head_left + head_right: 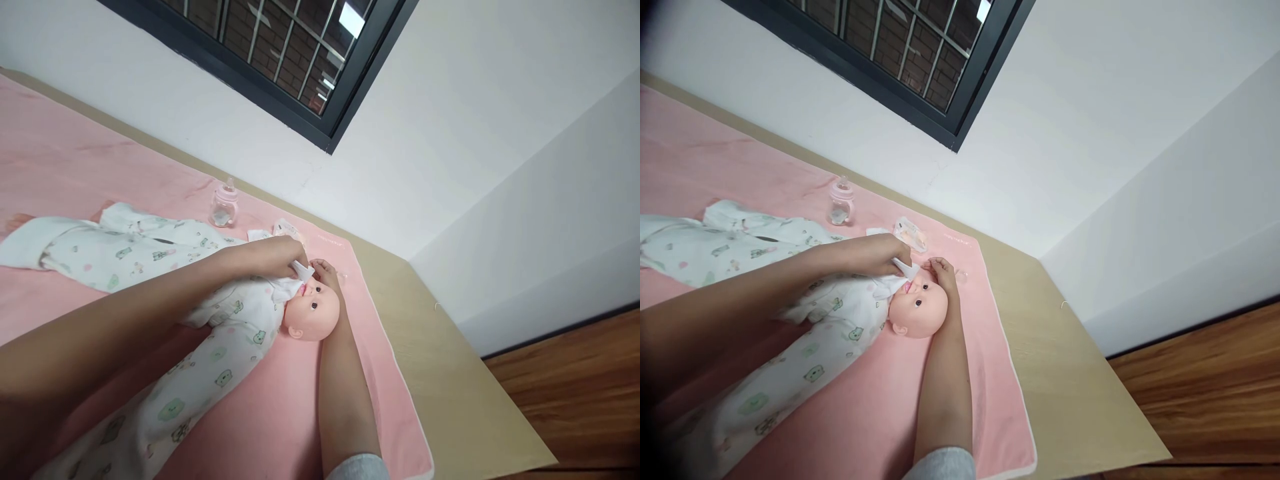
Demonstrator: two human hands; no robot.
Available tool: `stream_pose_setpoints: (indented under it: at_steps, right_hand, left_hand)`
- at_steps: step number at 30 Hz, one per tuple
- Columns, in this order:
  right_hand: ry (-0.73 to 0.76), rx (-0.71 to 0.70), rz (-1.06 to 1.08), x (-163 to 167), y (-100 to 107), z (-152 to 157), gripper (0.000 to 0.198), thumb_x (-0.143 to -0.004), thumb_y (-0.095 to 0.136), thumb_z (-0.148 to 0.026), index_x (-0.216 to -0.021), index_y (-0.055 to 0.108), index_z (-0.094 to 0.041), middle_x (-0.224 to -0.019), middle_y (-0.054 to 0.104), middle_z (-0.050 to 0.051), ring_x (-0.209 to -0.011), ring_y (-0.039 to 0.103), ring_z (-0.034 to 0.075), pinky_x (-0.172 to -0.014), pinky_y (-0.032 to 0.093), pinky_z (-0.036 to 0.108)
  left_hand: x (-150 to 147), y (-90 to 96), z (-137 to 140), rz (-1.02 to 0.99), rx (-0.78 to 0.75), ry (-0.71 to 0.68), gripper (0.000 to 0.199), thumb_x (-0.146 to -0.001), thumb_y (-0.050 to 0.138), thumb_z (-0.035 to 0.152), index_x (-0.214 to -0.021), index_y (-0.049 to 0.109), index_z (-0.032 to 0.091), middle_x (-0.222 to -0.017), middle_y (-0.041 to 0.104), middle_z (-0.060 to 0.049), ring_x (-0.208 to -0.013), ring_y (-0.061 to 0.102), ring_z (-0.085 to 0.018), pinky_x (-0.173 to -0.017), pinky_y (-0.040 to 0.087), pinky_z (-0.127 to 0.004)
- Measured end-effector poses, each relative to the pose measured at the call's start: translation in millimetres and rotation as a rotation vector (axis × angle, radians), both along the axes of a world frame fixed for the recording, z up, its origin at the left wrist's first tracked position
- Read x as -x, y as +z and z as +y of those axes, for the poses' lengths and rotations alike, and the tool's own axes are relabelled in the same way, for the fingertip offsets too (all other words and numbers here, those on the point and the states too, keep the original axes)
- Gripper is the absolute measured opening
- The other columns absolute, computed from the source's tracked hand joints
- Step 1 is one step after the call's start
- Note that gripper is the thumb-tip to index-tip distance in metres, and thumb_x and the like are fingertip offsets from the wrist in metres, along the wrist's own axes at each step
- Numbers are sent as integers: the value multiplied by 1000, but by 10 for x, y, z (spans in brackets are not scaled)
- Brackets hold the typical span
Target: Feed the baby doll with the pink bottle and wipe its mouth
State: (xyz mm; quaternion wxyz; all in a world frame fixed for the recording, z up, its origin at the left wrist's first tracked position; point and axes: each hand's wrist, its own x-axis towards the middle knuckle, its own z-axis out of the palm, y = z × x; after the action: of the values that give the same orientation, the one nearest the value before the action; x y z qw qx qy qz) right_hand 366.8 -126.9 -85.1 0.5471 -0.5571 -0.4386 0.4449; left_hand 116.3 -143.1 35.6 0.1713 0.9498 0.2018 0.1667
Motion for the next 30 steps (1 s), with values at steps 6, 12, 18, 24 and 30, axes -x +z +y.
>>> stream_pose_setpoints:
  at_steps: [6,12,18,24,30]
  right_hand:
    - [36,-19,33,-20,0,5,21,-67,72,-36,-81,63,-22,-74,66,-1,-76,64,16,-72,49,28]
    - [42,-29,34,-41,-18,24,24,-67,73,-36,-82,63,-22,-71,66,-1,-78,66,17,-73,50,29]
    - [58,-51,37,-52,-36,47,28,-65,75,-39,-82,63,-21,-76,70,0,-79,67,18,-73,51,30]
    - [47,-43,30,-52,-37,62,28,-63,75,-40,-80,62,-21,-72,68,0,-78,66,17,-72,50,29]
    - [48,-42,-1,-46,-18,45,27,-64,73,-39,-81,64,-21,-71,70,0,-78,66,19,-71,49,29]
  left_hand:
    - [3,-3,8,-45,37,16,12,-75,54,21,-64,56,18,-69,62,-3,-65,54,-16,-59,33,-25]
    - [17,4,21,-44,44,33,10,-75,56,21,-68,62,17,-76,67,-4,-70,58,-17,-61,35,-25]
    - [73,109,-91,10,105,-73,10,-76,60,25,-81,68,19,-82,69,-1,-73,59,-16,-64,37,-23]
    - [57,102,-130,68,127,-75,14,-77,60,24,-86,70,20,-85,69,-1,-74,59,-16,-65,38,-24]
    - [21,52,-72,-12,115,-112,7,-76,57,21,-72,63,18,-73,63,-1,-68,54,-15,-61,35,-24]
